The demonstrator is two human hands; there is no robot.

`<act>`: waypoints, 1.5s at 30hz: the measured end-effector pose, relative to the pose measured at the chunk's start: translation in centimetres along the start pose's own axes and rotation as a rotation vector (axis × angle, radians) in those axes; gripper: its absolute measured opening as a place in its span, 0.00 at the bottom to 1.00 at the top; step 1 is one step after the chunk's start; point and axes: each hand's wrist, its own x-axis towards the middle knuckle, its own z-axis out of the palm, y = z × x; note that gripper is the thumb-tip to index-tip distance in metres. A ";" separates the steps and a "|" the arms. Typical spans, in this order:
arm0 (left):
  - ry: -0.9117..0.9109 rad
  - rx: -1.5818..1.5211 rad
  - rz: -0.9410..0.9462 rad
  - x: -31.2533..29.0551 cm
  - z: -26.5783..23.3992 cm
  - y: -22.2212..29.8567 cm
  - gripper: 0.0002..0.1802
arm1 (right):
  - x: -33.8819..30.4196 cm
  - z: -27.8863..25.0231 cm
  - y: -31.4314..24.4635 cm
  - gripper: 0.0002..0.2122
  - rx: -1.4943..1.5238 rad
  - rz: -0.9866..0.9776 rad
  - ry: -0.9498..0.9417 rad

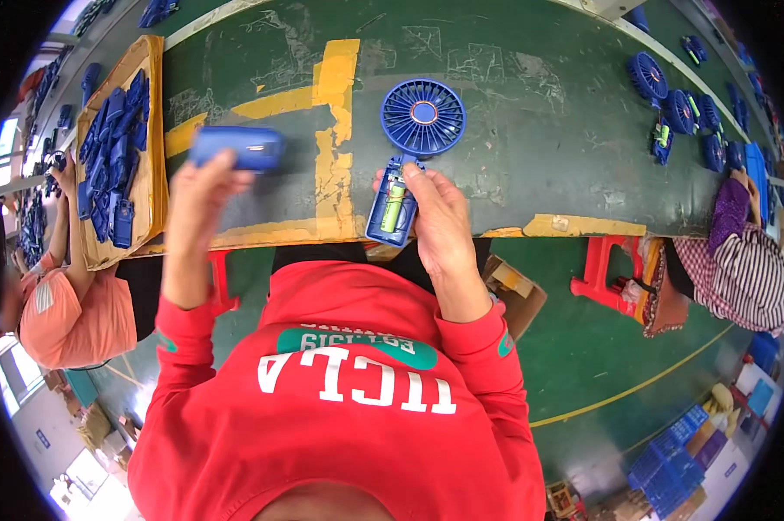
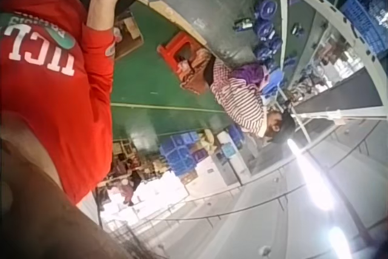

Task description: Assembling portable hand-held fans by attaching the handle and battery components.

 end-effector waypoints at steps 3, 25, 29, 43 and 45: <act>-0.106 -0.295 -0.205 -0.5 3.7 -2.8 0.13 | -0.2 0.1 -0.2 0.12 0.018 -0.004 -0.023; -0.123 1.117 0.094 -3.2 7.1 0.6 0.22 | -0.7 -1.2 -0.2 0.19 0.220 0.038 -0.214; -0.202 0.963 0.263 -5.4 10.0 0.9 0.28 | -1.4 -0.6 -0.7 0.20 0.228 0.063 -0.199; -0.261 1.256 0.635 -5.9 12.6 -1.4 0.38 | -2.0 -0.4 -1.0 0.27 0.192 0.097 -0.276; -0.268 1.271 0.604 -5.9 12.6 -1.4 0.37 | -2.0 -0.5 -1.1 0.26 0.181 0.088 -0.276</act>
